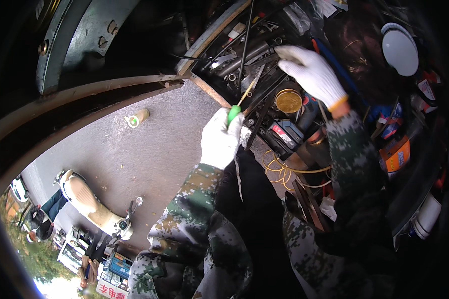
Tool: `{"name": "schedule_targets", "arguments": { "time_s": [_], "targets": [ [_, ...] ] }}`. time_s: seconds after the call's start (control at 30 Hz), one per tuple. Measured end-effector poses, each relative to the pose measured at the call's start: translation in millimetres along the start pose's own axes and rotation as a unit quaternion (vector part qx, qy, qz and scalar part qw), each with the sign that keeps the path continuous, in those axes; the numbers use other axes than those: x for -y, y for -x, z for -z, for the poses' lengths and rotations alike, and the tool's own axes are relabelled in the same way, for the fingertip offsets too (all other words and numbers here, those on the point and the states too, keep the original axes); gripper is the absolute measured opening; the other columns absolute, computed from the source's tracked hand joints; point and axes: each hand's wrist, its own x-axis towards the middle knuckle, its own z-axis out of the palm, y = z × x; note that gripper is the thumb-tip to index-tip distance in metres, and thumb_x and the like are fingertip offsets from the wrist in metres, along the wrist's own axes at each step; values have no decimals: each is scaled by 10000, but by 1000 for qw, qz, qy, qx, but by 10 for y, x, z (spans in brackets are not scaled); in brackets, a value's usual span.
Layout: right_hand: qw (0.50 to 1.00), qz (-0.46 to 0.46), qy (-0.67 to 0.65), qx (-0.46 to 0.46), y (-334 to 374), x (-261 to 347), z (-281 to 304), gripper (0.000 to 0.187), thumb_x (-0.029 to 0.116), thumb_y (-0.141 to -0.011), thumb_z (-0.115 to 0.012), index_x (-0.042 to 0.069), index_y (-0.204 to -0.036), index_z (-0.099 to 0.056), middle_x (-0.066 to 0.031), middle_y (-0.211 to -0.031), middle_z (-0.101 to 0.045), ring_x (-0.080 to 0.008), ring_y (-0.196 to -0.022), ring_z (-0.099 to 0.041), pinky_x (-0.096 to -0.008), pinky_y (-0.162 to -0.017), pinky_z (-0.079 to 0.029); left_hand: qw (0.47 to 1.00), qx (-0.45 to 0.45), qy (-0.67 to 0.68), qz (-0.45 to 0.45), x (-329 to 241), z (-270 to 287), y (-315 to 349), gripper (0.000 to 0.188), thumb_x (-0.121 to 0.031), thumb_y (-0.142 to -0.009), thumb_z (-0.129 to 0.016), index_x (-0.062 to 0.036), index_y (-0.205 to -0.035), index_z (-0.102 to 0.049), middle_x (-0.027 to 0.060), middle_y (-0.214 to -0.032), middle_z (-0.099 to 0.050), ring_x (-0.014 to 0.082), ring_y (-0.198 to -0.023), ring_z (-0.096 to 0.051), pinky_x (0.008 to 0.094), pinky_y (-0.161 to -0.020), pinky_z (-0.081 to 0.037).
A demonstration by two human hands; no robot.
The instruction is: The person organizes tools and equipment inside a cluttered metal cabinet. They put on gloves, then repeatedly pick up, inspect, and reposition items such as a toolbox, power tool, cables, and various hand tools. The person closes and opens the cabinet doors multiple times while sorting the contents.
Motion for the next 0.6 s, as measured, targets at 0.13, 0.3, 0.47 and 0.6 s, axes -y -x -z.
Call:
{"name": "schedule_targets", "arguments": {
  "time_s": [0.13,0.3,0.47,0.6],
  "targets": [
    [944,20,328,-41,-804,-136,-571,666,260,-958,-776,107,-1585,-613,-107,-1636,-611,-383,-1479,-587,-472,-1275,-459,995,-7,-86,-44,160,167,-57,269,-225,-1042,-814,8,-982,-696,153,-932,-649,268,-813,-657,393,-785,-546],
    [903,87,422,-7,-950,-243,-718,533,143,-929,-723,128,-1461,-687,-99,-1455,-677,-365,-1337,-646,-467,-1194,-504,972,-27,-176,-152,111,170,-179,234,-230,-1019,-818,-10,-985,-746,151,-1096,-717,342,-974,-712,419,-882,-582],
    [900,53,423,93,-586,-426,-670,439,135,-866,-715,153,-1293,-818,-60,-1269,-772,-315,-1287,-660,-461,-1160,-493,905,-81,-231,-349,115,104,-645,218,-237,-987,-828,-31,-949,-770,170,-1226,-763,390,-1204,-691,497,-1128,-512],
    [884,102,446,91,-467,-466,-677,371,163,-888,-719,153,-1234,-852,-52,-1291,-791,-310,-1383,-630,-475,-1198,-461,886,40,-357,-293,348,-14,-898,161,-236,-968,-777,-77,-950,-787,129,-1048,-788,359,-1177,-699,628,-1237,-393]
  ]
}}
